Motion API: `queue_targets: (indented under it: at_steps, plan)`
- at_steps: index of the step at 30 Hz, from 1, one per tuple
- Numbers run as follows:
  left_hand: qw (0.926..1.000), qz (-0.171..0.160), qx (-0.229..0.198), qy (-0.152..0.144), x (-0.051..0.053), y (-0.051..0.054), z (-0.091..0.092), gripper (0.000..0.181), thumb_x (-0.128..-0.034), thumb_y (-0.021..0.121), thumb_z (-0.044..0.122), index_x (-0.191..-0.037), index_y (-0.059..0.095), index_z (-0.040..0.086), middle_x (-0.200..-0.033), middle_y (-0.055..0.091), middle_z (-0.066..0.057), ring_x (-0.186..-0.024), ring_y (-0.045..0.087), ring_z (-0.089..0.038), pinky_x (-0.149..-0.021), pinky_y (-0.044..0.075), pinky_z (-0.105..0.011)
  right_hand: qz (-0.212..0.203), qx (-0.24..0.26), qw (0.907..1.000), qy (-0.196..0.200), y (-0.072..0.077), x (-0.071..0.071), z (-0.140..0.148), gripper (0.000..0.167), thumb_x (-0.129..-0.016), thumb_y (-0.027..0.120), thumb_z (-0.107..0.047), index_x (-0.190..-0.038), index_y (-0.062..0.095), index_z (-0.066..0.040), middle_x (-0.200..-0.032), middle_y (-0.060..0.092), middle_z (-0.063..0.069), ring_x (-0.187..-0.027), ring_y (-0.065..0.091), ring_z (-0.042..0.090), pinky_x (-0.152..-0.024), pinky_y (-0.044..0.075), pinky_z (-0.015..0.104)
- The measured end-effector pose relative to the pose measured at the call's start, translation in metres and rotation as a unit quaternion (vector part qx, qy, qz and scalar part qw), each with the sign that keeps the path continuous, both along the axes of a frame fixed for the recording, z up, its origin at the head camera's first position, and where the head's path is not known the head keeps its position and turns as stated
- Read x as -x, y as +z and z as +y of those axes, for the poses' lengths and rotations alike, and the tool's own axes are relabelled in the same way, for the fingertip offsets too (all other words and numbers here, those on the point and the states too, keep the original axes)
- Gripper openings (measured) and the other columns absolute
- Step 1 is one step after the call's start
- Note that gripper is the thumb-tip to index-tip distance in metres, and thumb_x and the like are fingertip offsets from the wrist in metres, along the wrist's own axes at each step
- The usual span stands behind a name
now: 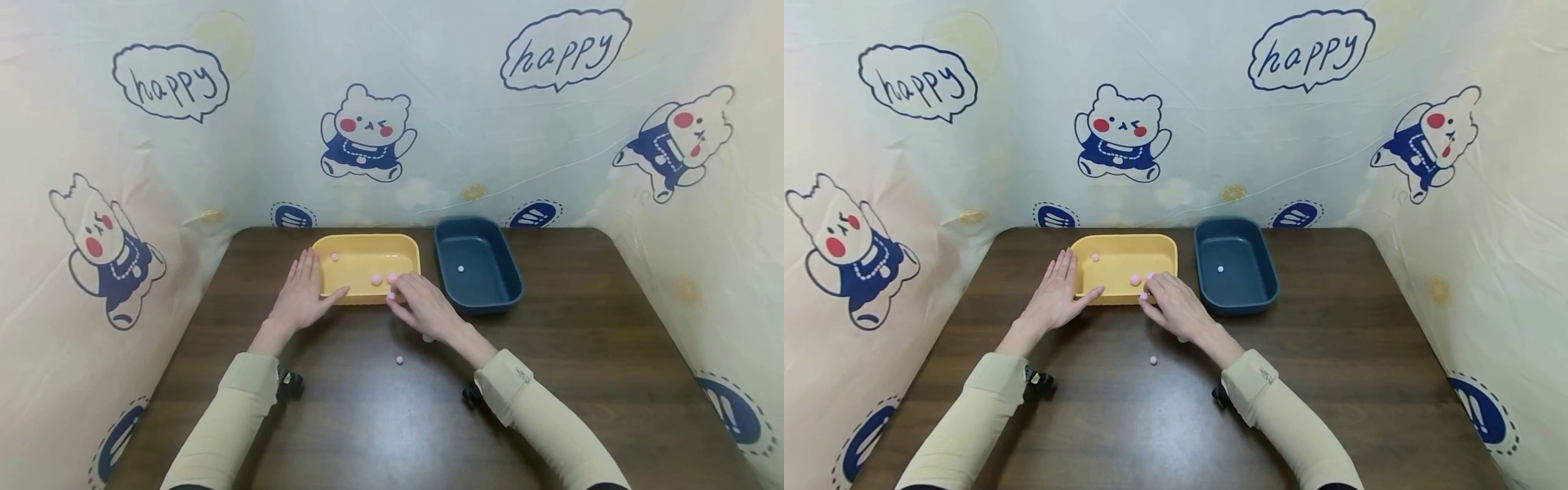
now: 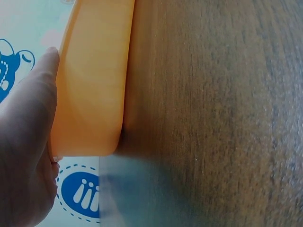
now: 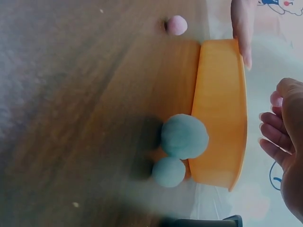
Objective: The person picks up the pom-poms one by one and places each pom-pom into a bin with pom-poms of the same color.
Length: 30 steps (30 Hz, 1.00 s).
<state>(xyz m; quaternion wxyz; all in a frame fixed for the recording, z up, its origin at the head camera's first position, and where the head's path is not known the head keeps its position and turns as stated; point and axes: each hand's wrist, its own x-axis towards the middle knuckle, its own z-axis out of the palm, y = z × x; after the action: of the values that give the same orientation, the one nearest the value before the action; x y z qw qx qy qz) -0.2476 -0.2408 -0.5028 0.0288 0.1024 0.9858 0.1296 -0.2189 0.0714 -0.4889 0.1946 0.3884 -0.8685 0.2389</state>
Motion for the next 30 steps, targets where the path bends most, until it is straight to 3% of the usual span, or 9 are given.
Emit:
queue_targets:
  at_steps: [6, 17, 30]
  plan:
    - [1.0, 0.008, 0.005, 0.001, 0.001, 0.0, -0.003, 0.124, -0.1016, 0.037, 0.086, -0.172, 0.002, -0.01, -0.184, -0.002, -0.029, -0.174, -0.001, -0.045, -0.142, 0.004, -0.059, 0.003, 0.015, 0.9999, -0.003, 0.002, 0.016, -0.008, 0.011, -0.106, 0.073, -0.017, -0.106, 0.067, -0.008, -0.102, 0.071, 0.006, -0.095, 0.067, 0.022, -0.083, 0.059, 0.037]
    - [1.0, 0.01, -0.002, 0.001, 0.003, 0.0, -0.003, 0.125, -0.101, 0.038, 0.087, -0.172, 0.001, -0.009, -0.184, -0.002, -0.027, -0.174, -0.001, -0.043, -0.143, 0.004, -0.058, -0.107, 0.008, 0.9926, -0.057, 0.005, 0.044, -0.017, 0.014, -0.108, 0.071, -0.019, -0.115, 0.069, -0.007, -0.111, 0.072, 0.01, -0.101, 0.067, 0.024, -0.091, 0.063, 0.039]
    - [0.9999, 0.008, -0.007, 0.007, 0.002, -0.002, -0.001, 0.126, -0.0999, 0.038, 0.088, -0.173, 0.0, -0.007, -0.184, -0.003, -0.026, -0.174, -0.001, -0.042, -0.143, 0.004, -0.058, -0.127, -0.013, 0.9888, -0.077, 0.005, 0.069, -0.025, 0.012, -0.105, 0.073, -0.015, -0.11, 0.07, -0.004, -0.113, 0.073, 0.013, -0.11, 0.069, 0.027, -0.094, 0.063, 0.041]
